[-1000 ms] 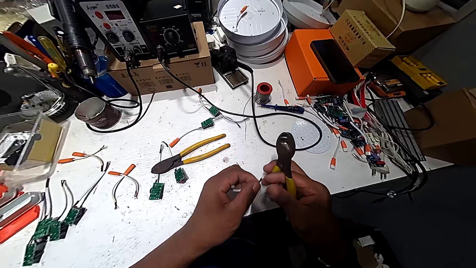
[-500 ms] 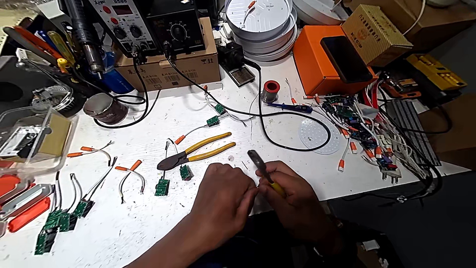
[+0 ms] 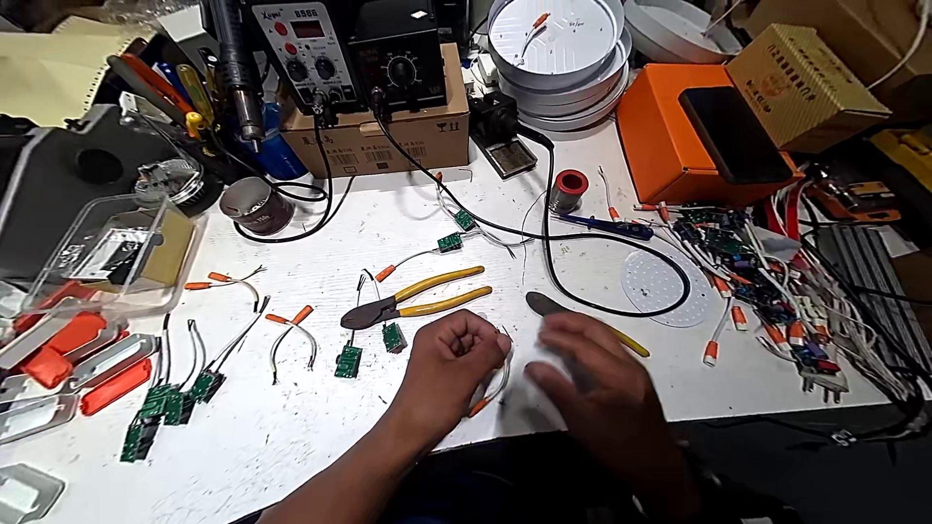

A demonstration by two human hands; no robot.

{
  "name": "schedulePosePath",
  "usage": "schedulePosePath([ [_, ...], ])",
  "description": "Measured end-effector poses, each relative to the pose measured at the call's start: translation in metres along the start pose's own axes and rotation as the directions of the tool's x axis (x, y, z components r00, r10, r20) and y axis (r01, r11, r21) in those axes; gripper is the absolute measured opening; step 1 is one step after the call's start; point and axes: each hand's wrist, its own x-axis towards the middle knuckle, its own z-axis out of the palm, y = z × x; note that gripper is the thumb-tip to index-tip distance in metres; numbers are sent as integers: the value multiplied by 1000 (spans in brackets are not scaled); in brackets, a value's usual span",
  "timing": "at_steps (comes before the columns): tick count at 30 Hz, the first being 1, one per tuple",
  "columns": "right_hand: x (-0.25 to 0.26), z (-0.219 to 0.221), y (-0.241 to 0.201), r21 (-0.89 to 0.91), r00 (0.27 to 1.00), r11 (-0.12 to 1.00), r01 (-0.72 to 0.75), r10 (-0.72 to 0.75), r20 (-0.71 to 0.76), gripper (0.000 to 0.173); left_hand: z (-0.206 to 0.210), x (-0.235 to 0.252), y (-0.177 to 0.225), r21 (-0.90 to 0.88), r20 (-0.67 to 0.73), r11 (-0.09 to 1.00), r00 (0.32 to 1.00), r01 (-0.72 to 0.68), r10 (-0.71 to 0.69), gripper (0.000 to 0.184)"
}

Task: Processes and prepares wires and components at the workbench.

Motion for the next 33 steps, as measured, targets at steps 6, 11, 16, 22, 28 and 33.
schedulePosePath([
  [6, 1, 24, -24, 532, 989, 834, -147, 140, 53, 12, 3, -3, -4, 3, -6, 997, 997, -82, 82, 7],
  [11, 0, 20, -25, 615, 956, 732, -295, 218, 199, 12, -6, -5, -4, -10, 59, 994, 993, -105, 105, 7],
  [16, -1, 18, -25, 740, 902, 516, -432, 252, 351, 17, -9, -3, -6, -43, 145, 992, 982, -118, 123, 7],
  [22, 0, 18, -27, 773, 898, 459, -438, 254, 359, 19, -15, -1, -15, -160, 153, 979, 977, -122, 147, 15],
  [28, 1, 15, -30, 658, 906, 624, -422, 263, 332, 17, -23, 1, -3, 43, 263, 992, 959, -122, 107, 13],
  [33, -3, 26, -40, 553, 954, 777, -299, 227, 196, 13, 0, -9, -17, 101, 41, 932, 937, -349, 347, 12],
])
